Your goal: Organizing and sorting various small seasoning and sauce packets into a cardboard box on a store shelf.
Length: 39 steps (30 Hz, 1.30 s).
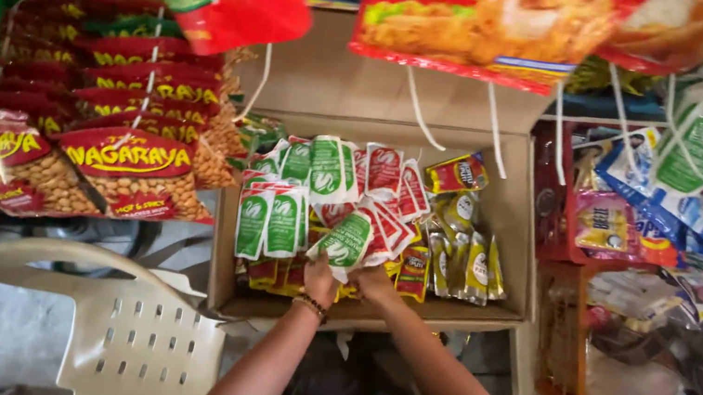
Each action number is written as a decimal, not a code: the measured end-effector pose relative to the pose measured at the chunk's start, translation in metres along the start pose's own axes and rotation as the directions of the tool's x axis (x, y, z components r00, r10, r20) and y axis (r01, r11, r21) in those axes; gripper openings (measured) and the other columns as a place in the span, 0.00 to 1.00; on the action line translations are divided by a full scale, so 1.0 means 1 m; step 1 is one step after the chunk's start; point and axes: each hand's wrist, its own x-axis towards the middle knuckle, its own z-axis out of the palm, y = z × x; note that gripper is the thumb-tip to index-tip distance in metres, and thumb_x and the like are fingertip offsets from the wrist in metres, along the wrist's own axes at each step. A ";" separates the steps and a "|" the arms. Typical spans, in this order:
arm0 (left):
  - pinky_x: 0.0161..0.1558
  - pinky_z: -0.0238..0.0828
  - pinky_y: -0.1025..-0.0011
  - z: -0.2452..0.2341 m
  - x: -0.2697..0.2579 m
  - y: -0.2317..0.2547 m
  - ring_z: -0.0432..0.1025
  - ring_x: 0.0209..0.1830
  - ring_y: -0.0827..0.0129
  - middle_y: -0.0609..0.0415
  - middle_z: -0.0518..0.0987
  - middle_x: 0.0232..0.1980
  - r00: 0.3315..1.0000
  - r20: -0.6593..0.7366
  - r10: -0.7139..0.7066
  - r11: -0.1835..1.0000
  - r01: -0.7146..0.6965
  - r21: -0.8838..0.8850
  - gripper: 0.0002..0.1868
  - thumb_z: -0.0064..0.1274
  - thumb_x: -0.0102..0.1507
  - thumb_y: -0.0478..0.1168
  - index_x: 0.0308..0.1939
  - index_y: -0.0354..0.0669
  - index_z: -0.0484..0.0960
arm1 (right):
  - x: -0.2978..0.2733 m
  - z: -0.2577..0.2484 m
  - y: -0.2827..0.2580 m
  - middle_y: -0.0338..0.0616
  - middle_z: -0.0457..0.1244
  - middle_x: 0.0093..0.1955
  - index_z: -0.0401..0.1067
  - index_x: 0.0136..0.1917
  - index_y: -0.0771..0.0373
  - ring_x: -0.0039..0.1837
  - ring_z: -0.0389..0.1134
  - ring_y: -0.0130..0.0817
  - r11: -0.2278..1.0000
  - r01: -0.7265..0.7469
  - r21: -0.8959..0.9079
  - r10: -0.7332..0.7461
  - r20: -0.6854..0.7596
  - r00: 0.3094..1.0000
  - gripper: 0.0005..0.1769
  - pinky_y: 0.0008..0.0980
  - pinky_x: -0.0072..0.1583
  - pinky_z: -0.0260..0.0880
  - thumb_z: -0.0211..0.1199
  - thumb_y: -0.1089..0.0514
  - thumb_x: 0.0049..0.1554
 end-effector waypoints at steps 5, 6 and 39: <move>0.50 0.72 0.55 0.021 -0.010 0.014 0.76 0.47 0.52 0.43 0.83 0.51 0.972 0.003 0.234 0.723 -0.176 0.668 0.20 0.44 0.72 0.45 0.59 0.32 0.77 | -0.019 -0.029 0.002 0.42 0.71 0.36 0.80 0.48 0.65 0.35 0.68 0.32 0.989 0.058 -0.134 -0.061 -0.019 0.998 0.16 0.35 0.39 0.69 0.70 0.50 0.54; 0.51 0.71 0.54 0.028 -0.011 0.021 0.78 0.48 0.49 0.41 0.84 0.51 0.930 0.181 0.320 0.515 -0.331 0.791 0.20 0.42 0.71 0.44 0.59 0.34 0.76 | -0.026 -0.037 -0.005 0.43 0.71 0.37 0.80 0.50 0.63 0.39 0.71 0.31 0.933 0.179 -0.313 -0.209 -0.066 0.976 0.16 0.35 0.43 0.71 0.71 0.49 0.55; 0.41 0.79 0.70 0.228 -0.080 0.026 0.78 0.40 0.73 0.55 0.84 0.44 0.648 0.468 -0.600 0.584 -0.045 0.811 0.17 0.46 0.72 0.45 0.53 0.34 0.80 | -0.147 -0.213 -0.024 0.43 0.70 0.58 0.73 0.66 0.70 0.59 0.69 0.31 0.885 0.416 0.208 -0.417 -0.040 0.908 0.34 0.32 0.64 0.68 0.77 0.61 0.48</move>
